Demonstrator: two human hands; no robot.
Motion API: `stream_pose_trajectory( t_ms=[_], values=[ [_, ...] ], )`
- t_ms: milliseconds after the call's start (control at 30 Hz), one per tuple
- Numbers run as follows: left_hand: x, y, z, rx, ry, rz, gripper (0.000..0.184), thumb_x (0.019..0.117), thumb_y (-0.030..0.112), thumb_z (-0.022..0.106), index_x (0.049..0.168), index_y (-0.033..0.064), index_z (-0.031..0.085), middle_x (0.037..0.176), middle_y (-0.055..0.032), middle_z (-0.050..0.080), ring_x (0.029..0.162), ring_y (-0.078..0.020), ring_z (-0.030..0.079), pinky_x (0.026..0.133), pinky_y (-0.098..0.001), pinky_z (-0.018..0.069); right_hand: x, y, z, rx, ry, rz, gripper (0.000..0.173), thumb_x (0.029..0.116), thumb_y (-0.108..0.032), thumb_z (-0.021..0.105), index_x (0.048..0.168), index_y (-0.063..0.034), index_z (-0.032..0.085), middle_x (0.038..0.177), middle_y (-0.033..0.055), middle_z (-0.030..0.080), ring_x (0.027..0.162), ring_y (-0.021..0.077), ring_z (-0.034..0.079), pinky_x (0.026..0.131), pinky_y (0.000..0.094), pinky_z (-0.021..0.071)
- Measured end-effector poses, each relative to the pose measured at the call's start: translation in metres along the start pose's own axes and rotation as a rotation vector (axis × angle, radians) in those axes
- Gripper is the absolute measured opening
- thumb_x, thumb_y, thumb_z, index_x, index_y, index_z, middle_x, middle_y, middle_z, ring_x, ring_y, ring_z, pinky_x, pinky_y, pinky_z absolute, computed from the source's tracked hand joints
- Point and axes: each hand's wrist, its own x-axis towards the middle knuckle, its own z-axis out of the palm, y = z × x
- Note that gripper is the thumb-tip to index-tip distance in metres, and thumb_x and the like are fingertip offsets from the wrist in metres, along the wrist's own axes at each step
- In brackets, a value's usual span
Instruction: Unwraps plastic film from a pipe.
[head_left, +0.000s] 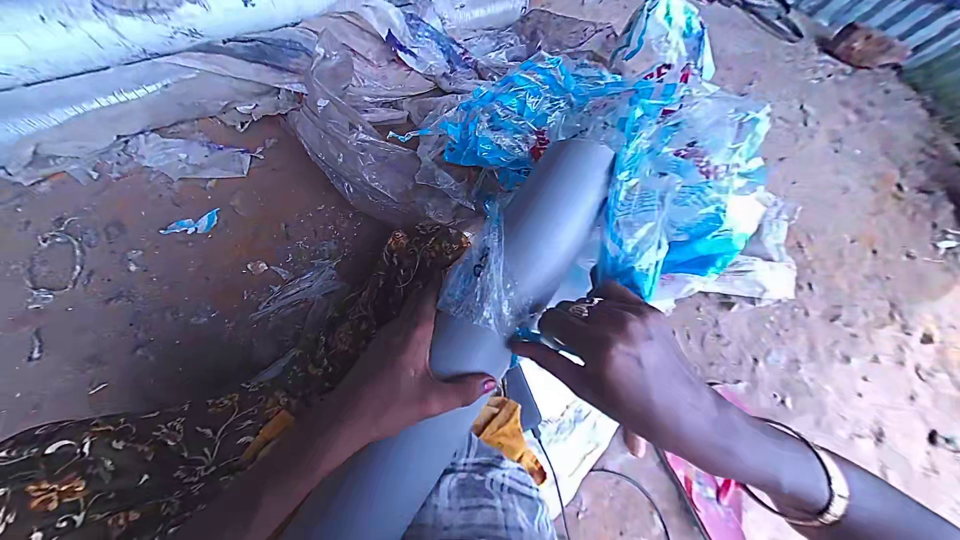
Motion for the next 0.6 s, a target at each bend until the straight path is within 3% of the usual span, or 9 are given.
stream_pose_trajectory(
  t_ms=[33, 100, 167, 233, 267, 333, 433, 500, 600],
  values=[
    [0.0, -0.001, 0.004, 0.122, 0.107, 0.095, 0.122, 0.0754, 0.069, 0.068, 0.16, -0.0048, 0.021, 0.157, -0.0262, 0.04, 0.143, -0.0336, 0.045, 0.114, -0.0463, 0.0394, -0.002, 0.002, 0.001, 0.08, -0.012, -0.009, 0.041, 0.099, -0.036, 0.056, 0.068, -0.009, 0.061, 0.051, 0.0034, 0.05, 0.046, 0.0191, 0.05, 0.053, 0.0334, 0.0369],
    [0.006, 0.001, 0.002, 0.355, 0.291, 0.374, 0.104, 0.0837, 0.069, 0.06, 0.157, 0.0003, 0.035, 0.16, -0.0262, 0.035, 0.147, -0.0369, 0.039, 0.117, -0.0488, 0.0352, -0.007, 0.008, 0.003, 0.239, -0.045, 0.009, 0.036, 0.1, -0.031, 0.055, 0.071, -0.0097, 0.062, 0.053, 0.0021, 0.052, 0.05, 0.0168, 0.051, 0.054, 0.0312, 0.0378],
    [0.018, 0.01, -0.006, 0.496, 0.281, 0.678, 0.06, 0.0988, 0.054, 0.055, 0.141, 0.0108, 0.057, 0.154, -0.0206, 0.047, 0.149, -0.0304, 0.038, 0.122, -0.0455, 0.0277, -0.011, 0.014, 0.005, 0.391, -0.066, 0.024, 0.036, 0.1011, -0.03, 0.055, 0.073, -0.009, 0.063, 0.057, 0.0024, 0.055, 0.054, 0.0155, 0.053, 0.056, 0.0296, 0.0394],
    [0.037, 0.018, -0.008, 0.583, 0.195, 0.92, 0.039, 0.1046, 0.042, 0.051, 0.12, 0.0106, 0.068, 0.136, -0.0167, 0.064, 0.14, -0.0289, 0.051, 0.118, -0.0433, 0.034, -0.013, 0.018, 0.006, 0.528, -0.085, 0.021, 0.035, 0.1027, -0.029, 0.056, 0.077, -0.0073, 0.065, 0.062, 0.0036, 0.058, 0.058, 0.0137, 0.053, 0.059, 0.0274, 0.0391],
    [0.046, 0.021, -0.008, 0.593, 0.16, 0.99, 0.035, 0.1048, 0.041, 0.051, 0.11, 0.0102, 0.068, 0.124, -0.015, 0.07, 0.13, -0.0283, 0.059, 0.113, -0.0411, 0.0408, -0.014, 0.019, 0.005, 0.562, -0.087, 0.013, 0.035, 0.103, -0.03, 0.056, 0.078, -0.0071, 0.065, 0.062, 0.0037, 0.057, 0.058, 0.0133, 0.052, 0.059, 0.0268, 0.038],
    [0.061, 0.029, -0.008, 0.597, 0.108, 1.062, 0.029, 0.1036, 0.034, 0.054, 0.092, 0.01, 0.065, 0.102, -0.012, 0.07, 0.106, -0.0268, 0.066, 0.09, -0.036, 0.0498, -0.018, 0.021, 0.004, 0.569, -0.082, -0.009, 0.037, 0.1035, -0.032, 0.055, 0.077, -0.0078, 0.064, 0.06, 0.0035, 0.055, 0.057, 0.013, 0.051, 0.057, 0.026, 0.0375],
    [0.076, 0.041, -0.008, 0.628, 0.019, 1.137, 0.032, 0.1021, 0.028, 0.055, 0.078, 0.0081, 0.062, 0.084, -0.0094, 0.065, 0.083, -0.0248, 0.064, 0.062, -0.0329, 0.045, -0.025, 0.026, 0.005, 0.577, -0.083, -0.038, 0.038, 0.1048, -0.031, 0.053, 0.076, -0.0082, 0.061, 0.058, 0.0021, 0.051, 0.055, 0.0119, 0.049, 0.057, 0.0247, 0.0366],
    [0.081, 0.047, -0.011, 0.646, -0.043, 1.162, 0.037, 0.1042, 0.027, 0.051, 0.075, 0.0071, 0.059, 0.074, -0.0075, 0.059, 0.072, -0.0227, 0.059, 0.054, -0.0318, 0.038, -0.028, 0.031, 0.004, 0.587, -0.095, -0.056, 0.037, 0.1053, -0.03, 0.052, 0.077, -0.0084, 0.062, 0.059, 0.0018, 0.052, 0.056, 0.0121, 0.05, 0.058, 0.0249, 0.038],
    [0.083, 0.052, -0.017, 0.581, -0.093, 1.142, 0.034, 0.104, 0.027, 0.054, 0.076, 0.0077, 0.059, 0.068, -0.0039, 0.054, 0.065, -0.0179, 0.055, 0.052, -0.0277, 0.037, -0.03, 0.037, 0.005, 0.62, -0.09, -0.109, 0.035, 0.1046, -0.026, 0.052, 0.075, -0.0089, 0.06, 0.058, 0.0011, 0.05, 0.056, 0.0122, 0.049, 0.057, 0.0244, 0.0375]
  ],
)
